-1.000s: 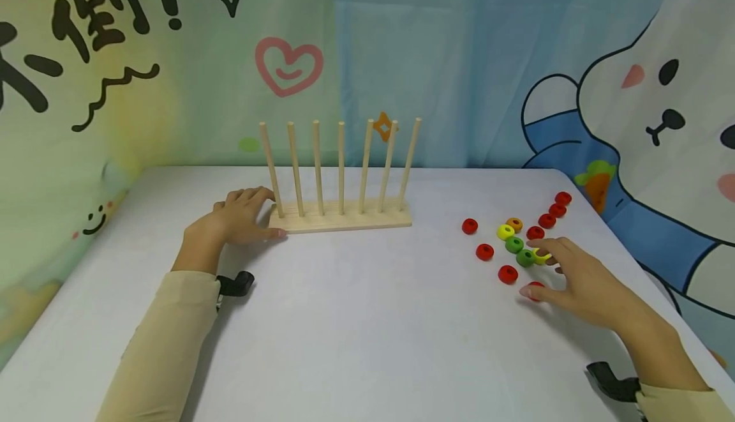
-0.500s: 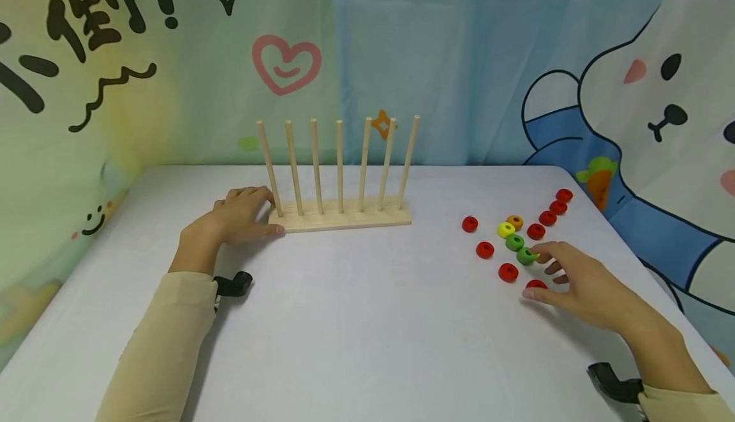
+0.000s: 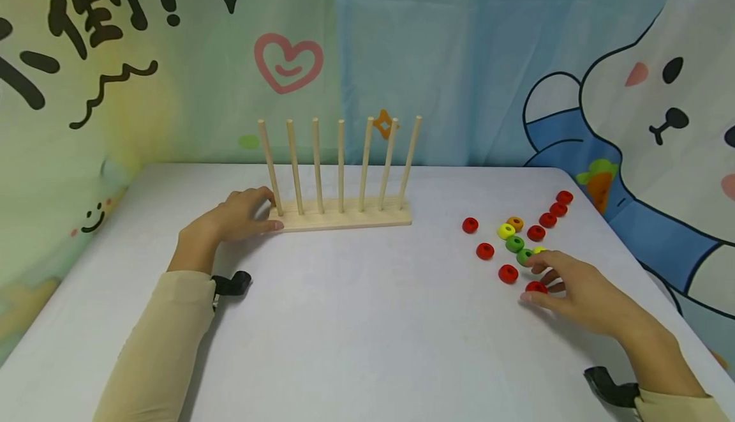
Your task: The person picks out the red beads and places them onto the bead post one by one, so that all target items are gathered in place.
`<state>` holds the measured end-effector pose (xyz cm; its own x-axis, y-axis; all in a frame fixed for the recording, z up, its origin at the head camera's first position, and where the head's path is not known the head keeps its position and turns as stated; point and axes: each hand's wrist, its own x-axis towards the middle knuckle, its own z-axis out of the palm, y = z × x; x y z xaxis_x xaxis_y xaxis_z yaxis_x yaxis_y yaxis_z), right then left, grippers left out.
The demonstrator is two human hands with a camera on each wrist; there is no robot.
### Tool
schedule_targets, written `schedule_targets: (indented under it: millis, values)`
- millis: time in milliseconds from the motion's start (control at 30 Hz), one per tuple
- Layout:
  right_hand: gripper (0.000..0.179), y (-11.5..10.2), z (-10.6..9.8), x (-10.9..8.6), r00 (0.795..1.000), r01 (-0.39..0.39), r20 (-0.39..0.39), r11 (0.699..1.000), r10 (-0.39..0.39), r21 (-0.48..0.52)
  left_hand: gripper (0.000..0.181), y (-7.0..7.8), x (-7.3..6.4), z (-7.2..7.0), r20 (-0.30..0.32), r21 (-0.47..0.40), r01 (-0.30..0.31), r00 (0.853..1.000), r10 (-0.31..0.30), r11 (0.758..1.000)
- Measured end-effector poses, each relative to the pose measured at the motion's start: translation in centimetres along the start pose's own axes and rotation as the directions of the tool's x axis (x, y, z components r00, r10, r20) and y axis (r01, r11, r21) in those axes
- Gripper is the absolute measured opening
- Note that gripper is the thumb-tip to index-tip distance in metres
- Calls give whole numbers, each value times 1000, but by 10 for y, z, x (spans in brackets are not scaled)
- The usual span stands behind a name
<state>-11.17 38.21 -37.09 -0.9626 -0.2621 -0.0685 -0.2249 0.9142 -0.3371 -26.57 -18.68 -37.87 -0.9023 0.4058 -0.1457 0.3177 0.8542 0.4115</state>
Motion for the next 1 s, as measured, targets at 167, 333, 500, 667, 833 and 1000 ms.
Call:
schedule_targets:
  millis: [167,333,500,667,833,1000]
  values:
    - [59,0,0,2,1000,0,10,1000,0,23,54,-3,1,1,2,-39,-13,1000,13,999]
    - [56,1,2,3,999,-25,30,999,24,35,57,-4,1,1,6,-41,22,1000,-22,999]
    - [51,2,3,4,999,-35,43,999,33,36,63,-9,2,5,8,-33,73,997,-73,997]
    - [45,1,3,7,998,-27,55,999,25,27,63,-13,1,7,7,-42,79,997,-79,996]
    - [41,0,3,6,998,-16,55,1000,15,11,64,-8,1,6,18,-35,89,996,-88,995]
    - [32,1,3,3,999,-10,54,1000,10,-2,62,-5,1,6,20,-35,96,995,-95,995]
